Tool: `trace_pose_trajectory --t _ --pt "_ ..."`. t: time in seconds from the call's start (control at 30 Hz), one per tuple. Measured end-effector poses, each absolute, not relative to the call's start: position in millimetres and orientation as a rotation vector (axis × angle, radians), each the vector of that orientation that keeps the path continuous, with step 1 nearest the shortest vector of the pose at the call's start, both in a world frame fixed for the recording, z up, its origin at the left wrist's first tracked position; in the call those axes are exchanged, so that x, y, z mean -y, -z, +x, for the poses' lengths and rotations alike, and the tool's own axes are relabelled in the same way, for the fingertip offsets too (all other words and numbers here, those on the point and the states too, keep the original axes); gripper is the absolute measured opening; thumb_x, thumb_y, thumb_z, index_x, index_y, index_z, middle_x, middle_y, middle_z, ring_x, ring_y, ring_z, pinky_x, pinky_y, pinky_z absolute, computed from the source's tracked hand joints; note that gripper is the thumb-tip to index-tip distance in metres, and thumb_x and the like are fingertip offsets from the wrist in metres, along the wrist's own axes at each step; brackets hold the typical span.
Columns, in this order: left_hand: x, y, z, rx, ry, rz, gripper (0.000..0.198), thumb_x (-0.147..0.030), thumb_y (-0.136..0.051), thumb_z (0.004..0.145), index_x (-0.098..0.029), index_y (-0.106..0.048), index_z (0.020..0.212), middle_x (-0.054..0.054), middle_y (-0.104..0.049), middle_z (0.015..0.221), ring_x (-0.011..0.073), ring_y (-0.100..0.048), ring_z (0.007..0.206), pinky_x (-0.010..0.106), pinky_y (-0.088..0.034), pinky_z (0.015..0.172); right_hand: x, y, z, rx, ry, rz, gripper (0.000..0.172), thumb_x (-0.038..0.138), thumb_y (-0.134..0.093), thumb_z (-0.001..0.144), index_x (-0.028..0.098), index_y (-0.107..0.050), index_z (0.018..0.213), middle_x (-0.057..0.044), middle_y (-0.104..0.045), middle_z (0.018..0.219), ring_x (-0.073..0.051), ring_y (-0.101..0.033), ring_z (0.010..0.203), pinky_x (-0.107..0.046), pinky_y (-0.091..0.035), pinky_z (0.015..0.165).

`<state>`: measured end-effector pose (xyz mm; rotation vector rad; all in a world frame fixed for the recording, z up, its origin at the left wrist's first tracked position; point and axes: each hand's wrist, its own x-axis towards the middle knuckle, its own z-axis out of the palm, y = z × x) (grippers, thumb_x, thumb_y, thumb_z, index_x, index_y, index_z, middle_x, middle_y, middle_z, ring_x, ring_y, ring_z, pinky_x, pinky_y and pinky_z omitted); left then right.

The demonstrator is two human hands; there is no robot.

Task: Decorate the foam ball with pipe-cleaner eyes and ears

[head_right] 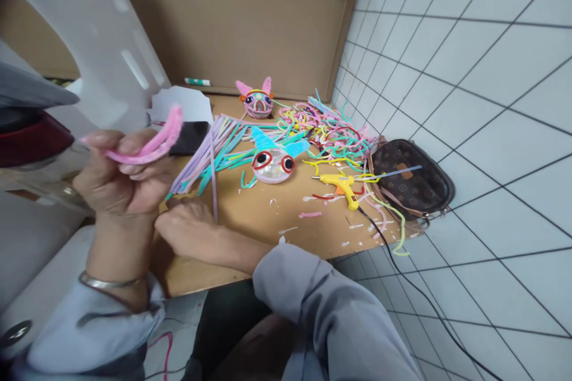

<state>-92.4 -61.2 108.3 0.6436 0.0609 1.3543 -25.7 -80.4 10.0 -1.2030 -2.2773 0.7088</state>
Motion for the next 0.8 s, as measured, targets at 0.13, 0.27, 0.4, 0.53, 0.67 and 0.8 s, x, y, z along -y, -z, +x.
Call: trace_pose_trajectory --t 0.13,0.27,0.4,0.53,0.67,0.8 --pt "60.9 -108.1 -93.5 -0.070 -1.379 0.658 0.033 -0.008 -0.062 0.093 -0.019 -0.069 0.062 -0.002 -0.054 0.061 -0.0010 -0.040 0.040 0.005 -0.037 0.037 80.7 -8.9 -21.3 2.118 -0.752 -1.157 0.039 0.020 -0.037 0.086 0.026 -0.024 0.049 0.003 -0.031 0.059 -0.015 -0.051 0.073 -0.033 -0.049 0.075" --pt "57.1 -101.4 -81.6 -0.262 -1.306 0.641 0.038 -0.006 -0.060 0.093 -0.021 -0.066 0.058 -0.003 -0.043 0.054 0.0026 -0.031 0.036 0.010 -0.033 0.033 112.9 -40.9 26.5 2.077 -0.633 -1.004 0.028 0.023 -0.049 0.087 0.028 -0.050 0.059 -0.001 -0.056 0.071 -0.018 -0.058 0.076 -0.037 -0.051 0.081" --pt "51.1 -86.8 -61.5 -0.350 -1.230 0.623 0.032 -0.003 -0.057 0.094 -0.016 -0.068 0.068 -0.002 -0.052 0.058 0.0025 -0.040 0.044 0.009 -0.040 0.043 126.9 -70.8 77.4 1.990 -0.233 -1.132 0.023 0.029 -0.046 0.096 0.026 -0.062 0.080 -0.007 -0.065 0.083 -0.022 -0.060 0.083 -0.041 -0.048 0.084" --pt "45.0 -73.3 -51.8 -0.354 -1.233 0.661 0.014 -0.009 -0.074 0.085 -0.012 -0.065 0.075 -0.004 -0.055 0.061 0.0012 -0.042 0.047 0.009 -0.040 0.046 103.0 -79.6 95.7 1.900 0.107 -1.115 0.025 0.034 -0.051 0.096 0.021 -0.065 0.111 -0.014 -0.068 0.115 -0.030 -0.056 0.116 -0.051 -0.037 0.105" --pt "41.4 -64.5 -52.1 -0.315 -1.224 0.726 0.028 -0.020 -0.090 0.070 -0.013 -0.064 0.079 -0.006 -0.057 0.062 0.0010 -0.044 0.048 0.010 -0.041 0.048 81.3 -70.3 96.0 2.020 0.095 -1.162 0.029 0.033 -0.043 0.102 0.020 -0.069 0.104 -0.013 -0.071 0.098 -0.027 -0.060 0.104 -0.050 -0.033 0.107" --pt "38.8 -51.8 -46.5 -0.492 -1.442 0.929 0.039 -0.039 -0.093 0.065 -0.015 -0.066 0.080 -0.002 -0.066 0.068 0.0032 -0.050 0.049 0.014 -0.042 0.049 83.0 -52.7 97.2 2.014 -0.069 -1.230 0.046 0.037 -0.032 0.106 0.019 -0.072 0.092 -0.008 -0.067 0.072 -0.019 -0.056 0.066 -0.034 -0.041 0.074"
